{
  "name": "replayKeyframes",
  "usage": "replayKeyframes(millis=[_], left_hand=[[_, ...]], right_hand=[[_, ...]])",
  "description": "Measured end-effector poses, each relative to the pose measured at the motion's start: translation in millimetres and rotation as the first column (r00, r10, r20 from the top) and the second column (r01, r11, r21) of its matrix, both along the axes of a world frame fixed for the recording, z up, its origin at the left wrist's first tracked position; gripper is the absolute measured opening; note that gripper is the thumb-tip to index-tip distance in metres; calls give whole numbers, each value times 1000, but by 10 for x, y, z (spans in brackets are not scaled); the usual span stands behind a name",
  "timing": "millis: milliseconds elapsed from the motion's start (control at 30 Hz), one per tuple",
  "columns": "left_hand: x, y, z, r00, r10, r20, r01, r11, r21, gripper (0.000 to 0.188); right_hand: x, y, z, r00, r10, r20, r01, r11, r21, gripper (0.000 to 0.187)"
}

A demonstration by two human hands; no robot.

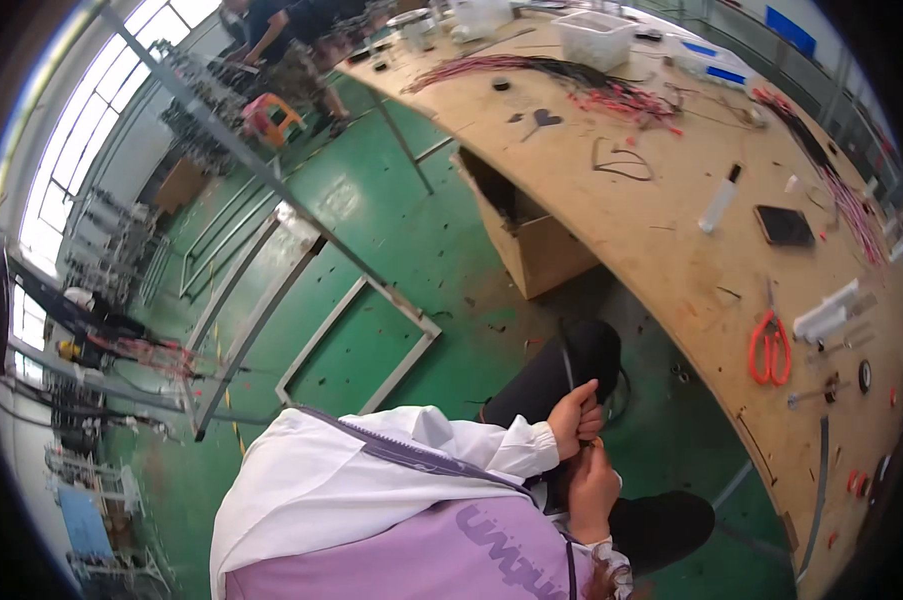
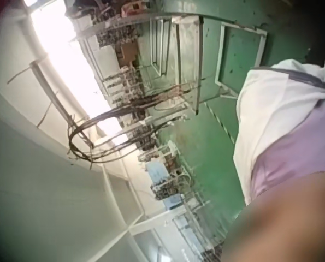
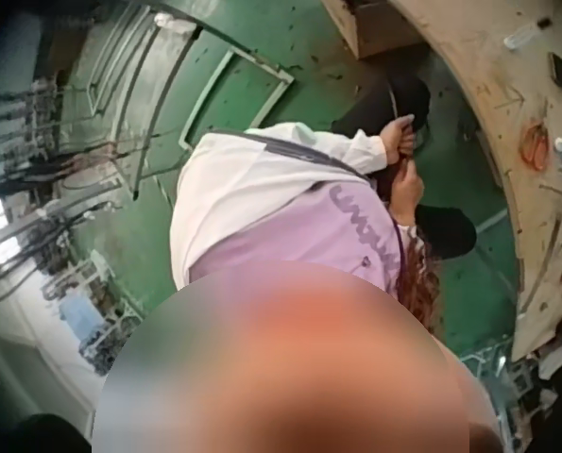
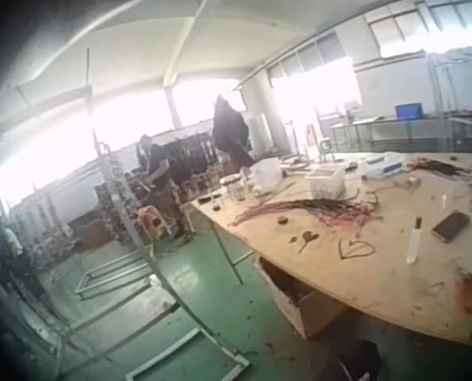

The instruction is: Measuring and organizing bundles of colorful wires using a metal ruler.

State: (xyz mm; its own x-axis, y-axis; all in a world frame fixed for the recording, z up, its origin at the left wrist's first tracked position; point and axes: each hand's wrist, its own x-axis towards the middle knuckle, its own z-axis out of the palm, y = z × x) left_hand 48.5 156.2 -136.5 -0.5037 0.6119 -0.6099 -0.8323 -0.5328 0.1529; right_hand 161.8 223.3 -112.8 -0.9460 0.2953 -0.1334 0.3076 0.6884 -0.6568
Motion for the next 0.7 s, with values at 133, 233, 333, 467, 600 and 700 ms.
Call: replayKeyframes(millis=[133, 233, 333, 467, 600, 700], left_hand=[[82, 86, 32, 996, -72, 55, 67, 994, 82, 48], [-26, 15, 70, 998, -57, 32, 56, 998, 20, 50], [-116, -6, 109, 995, -72, -73, 72, 997, -7, 50], [-47, 47, 142, 981, -147, -125, 147, 989, -14, 51], [12, 59, 144, 973, -167, -159, 164, 986, -30, 50], [28, 91, 129, 959, -176, -220, 167, 984, -60, 50]], right_hand=[[108, 65, -5, 997, -61, -55, 63, 997, 36, 26], [45, -15, -137, 999, -17, -45, 20, 997, 74, 29], [-52, -59, -92, 995, 51, -82, -54, 998, -30, 31], [-16, -27, -68, 989, -37, -146, 20, 993, -120, 33], [49, 53, -188, 969, -29, -247, -3, 992, -129, 34], [42, 92, -57, 997, 66, 39, -52, 959, -279, 31]])
